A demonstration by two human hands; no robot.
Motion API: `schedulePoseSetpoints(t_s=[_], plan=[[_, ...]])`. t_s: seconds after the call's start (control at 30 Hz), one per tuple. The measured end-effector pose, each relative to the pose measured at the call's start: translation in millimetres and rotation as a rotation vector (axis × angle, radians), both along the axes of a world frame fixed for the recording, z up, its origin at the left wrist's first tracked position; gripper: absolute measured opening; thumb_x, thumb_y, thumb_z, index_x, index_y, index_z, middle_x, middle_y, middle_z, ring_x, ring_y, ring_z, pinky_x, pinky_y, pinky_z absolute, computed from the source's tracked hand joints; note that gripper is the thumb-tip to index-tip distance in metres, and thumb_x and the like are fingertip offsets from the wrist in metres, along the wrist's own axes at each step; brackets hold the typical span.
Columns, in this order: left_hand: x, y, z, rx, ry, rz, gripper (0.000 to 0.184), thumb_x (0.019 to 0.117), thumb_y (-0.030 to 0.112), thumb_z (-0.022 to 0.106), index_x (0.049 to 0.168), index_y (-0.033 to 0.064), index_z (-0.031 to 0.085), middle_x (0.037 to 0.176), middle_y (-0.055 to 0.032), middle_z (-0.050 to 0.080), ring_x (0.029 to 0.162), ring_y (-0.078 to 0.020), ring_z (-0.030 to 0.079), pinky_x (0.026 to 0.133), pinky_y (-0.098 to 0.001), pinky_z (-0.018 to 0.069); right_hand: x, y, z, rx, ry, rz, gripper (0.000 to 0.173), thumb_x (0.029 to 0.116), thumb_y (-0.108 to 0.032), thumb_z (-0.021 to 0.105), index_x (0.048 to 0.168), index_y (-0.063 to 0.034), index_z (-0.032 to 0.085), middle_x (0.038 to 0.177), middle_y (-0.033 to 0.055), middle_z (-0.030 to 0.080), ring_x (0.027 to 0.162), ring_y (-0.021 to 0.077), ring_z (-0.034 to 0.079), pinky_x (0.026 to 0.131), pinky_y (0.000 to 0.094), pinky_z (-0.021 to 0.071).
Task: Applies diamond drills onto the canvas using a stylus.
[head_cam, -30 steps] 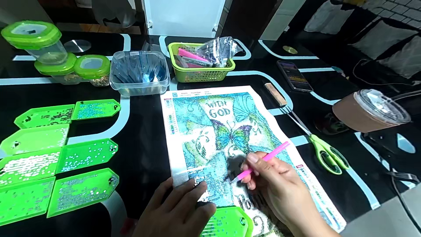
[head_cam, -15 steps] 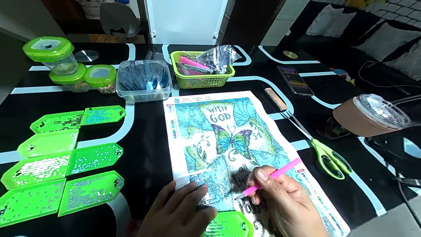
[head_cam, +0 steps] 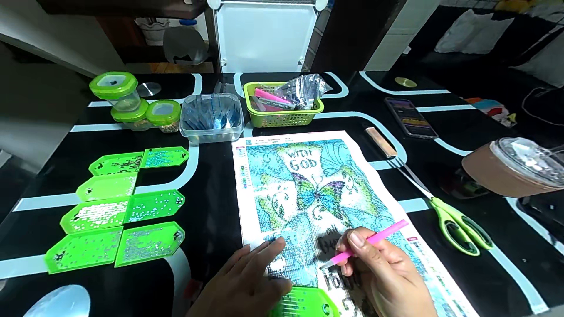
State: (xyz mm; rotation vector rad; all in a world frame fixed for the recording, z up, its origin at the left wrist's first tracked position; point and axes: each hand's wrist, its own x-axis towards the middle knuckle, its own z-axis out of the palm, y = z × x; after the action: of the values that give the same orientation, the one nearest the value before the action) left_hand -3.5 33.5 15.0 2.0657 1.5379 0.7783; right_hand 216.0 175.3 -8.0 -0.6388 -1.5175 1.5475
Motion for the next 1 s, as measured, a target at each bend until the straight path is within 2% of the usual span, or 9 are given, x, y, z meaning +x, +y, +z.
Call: schedulePoseSetpoints(t_s=[0.27,0.4,0.57,0.67,0.77,1.0], plan=[[-1.9,-11.7,-7.1,0.002,-0.067,-0.031,0.04,0.0948,0.031,0.072,0.125,0.0055,0.07,0.154,-0.0273,0.046,0.147,-0.0383,0.042,0.121,-0.0468,0.0355,-1.4,-3.7,3.0,-0.008,-0.016,0.017,0.024,0.1078,-0.021,0.053,0.094,-0.016,0.071,0.084,-0.0069,0.073,0.07,-0.0005,0.067,0.063,0.015,0.0563],[-3.4,-12.8,-10.2,0.024,-0.087,-0.001,0.04,0.0936,0.032,0.074,0.125,0.0078,0.07,0.153,-0.027,0.047,0.148,-0.039,0.04,0.118,-0.0431,0.0391,-1.1,-5.5,3.5,0.001,-0.034,0.011,0.024,0.1077,-0.02,0.053,0.094,-0.0159,0.071,0.086,-0.0072,0.072,0.071,-0.0003,0.067,0.063,0.0153,0.0564],[-7.9,-15.4,-6.5,0.048,-0.035,0.025,0.04,0.0934,0.034,0.074,0.124,0.009,0.072,0.146,-0.0223,0.056,0.142,-0.036,0.048,0.116,-0.0431,0.0403,-1.1,-6.3,2.9,0.022,-0.043,0.001,0.024,0.1077,-0.02,0.053,0.093,-0.0162,0.071,0.085,-0.0074,0.072,0.071,-0.0004,0.067,0.063,0.0155,0.0565],[-9.4,-18.3,-1.2,0.067,-0.002,0.055,0.041,0.0921,0.036,0.074,0.124,0.0095,0.072,0.126,-0.0166,0.068,0.128,-0.0335,0.059,0.113,-0.0479,0.041,-2.1,-6.0,2.9,0.04,-0.062,-0.008,0.024,0.1077,-0.019,0.052,0.093,-0.0162,0.071,0.085,-0.008,0.072,0.07,-0.0006,0.066,0.063,0.0155,0.0561],[-12.0,-26.0,1.2,0.038,0.024,0.085,0.043,0.0915,0.037,0.075,0.125,0.0093,0.072,0.113,-0.0138,0.071,0.117,-0.0314,0.064,0.111,-0.0507,0.0403,-3.1,-3.5,1.3,0.053,-0.071,-0.014,0.024,0.1074,-0.02,0.053,0.093,-0.0162,0.071,0.084,-0.0077,0.072,0.069,-0.0006,0.066,0.062,0.0151,0.0556],[-16.6,-52.8,1.1,-0.022,0.05,0.2,0.047,0.0918,0.037,0.076,0.128,0.0074,0.071,0.114,-0.0163,0.073,0.115,-0.0346,0.066,0.11,-0.0574,0.0418,-4.1,22.2,-1.8,0.069,-0.09,-0.062,0.027,0.1072,-0.02,0.052,0.088,-0.015,0.071,0.081,-0.0053,0.073,0.067,0.0011,0.067,0.062,0.0155,0.0564]])
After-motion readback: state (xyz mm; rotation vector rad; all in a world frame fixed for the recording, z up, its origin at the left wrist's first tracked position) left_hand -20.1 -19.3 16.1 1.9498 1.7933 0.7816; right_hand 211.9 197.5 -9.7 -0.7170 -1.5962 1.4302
